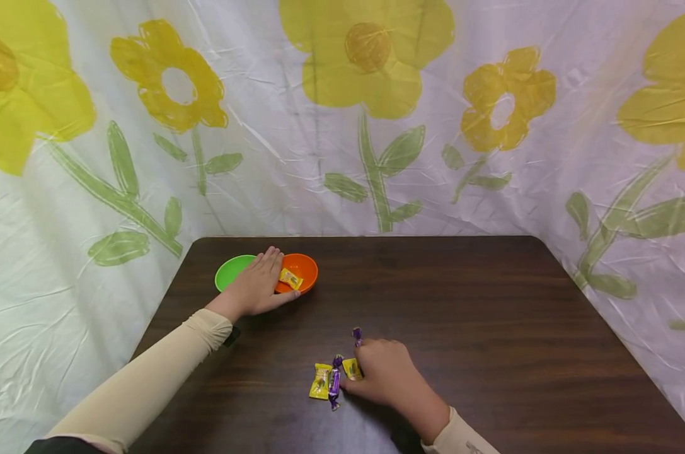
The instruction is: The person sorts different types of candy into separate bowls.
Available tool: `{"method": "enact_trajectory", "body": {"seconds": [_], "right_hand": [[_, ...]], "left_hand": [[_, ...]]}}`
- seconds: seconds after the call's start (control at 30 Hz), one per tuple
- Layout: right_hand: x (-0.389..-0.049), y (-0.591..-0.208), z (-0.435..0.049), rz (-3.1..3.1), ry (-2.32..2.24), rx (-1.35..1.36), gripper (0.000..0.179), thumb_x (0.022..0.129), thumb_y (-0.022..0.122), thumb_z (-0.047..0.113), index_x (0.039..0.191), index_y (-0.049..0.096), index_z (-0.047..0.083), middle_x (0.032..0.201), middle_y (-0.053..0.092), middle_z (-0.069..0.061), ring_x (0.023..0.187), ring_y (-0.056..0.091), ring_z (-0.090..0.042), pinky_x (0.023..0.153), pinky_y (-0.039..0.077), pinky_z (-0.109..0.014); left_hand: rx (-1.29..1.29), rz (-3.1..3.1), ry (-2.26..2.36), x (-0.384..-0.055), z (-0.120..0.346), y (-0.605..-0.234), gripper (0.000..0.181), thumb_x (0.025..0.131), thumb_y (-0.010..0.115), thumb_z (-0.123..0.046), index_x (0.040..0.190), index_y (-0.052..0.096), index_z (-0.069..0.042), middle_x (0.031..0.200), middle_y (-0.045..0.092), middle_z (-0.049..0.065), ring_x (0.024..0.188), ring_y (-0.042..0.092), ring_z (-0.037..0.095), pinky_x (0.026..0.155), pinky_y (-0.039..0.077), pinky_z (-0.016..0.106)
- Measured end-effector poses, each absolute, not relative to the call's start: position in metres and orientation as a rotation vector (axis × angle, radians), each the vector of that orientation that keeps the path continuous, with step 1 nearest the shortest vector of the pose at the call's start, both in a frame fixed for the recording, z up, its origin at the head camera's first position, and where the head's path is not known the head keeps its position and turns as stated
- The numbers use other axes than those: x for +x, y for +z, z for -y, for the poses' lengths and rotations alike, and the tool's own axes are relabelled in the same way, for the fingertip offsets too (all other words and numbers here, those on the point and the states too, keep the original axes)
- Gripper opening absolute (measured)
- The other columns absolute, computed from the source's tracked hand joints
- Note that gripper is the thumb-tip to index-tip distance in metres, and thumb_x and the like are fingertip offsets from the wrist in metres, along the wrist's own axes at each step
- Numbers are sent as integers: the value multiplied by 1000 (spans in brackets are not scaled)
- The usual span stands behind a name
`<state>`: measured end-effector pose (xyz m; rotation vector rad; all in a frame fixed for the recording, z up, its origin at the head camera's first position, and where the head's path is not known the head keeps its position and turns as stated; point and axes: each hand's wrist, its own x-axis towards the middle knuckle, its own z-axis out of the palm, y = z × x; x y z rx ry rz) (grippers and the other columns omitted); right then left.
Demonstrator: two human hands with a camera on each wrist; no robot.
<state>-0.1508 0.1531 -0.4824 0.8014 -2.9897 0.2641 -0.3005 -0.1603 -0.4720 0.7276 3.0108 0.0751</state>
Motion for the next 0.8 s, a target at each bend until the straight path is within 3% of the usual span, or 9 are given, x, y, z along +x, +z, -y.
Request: {"method": "enact_trajectory", "body": {"seconds": [0.8], "right_hand": [[-150,-484,-152,2970,291,762,51,78,84,42,59,41,24,63,35,14,54,27,-3,48,20,-24]], "left_hand": [[704,-3002,48,-299,159,-470,108,102,39,-77,165,24,9,173,25,27,165,16,41,135,16,52]]}}
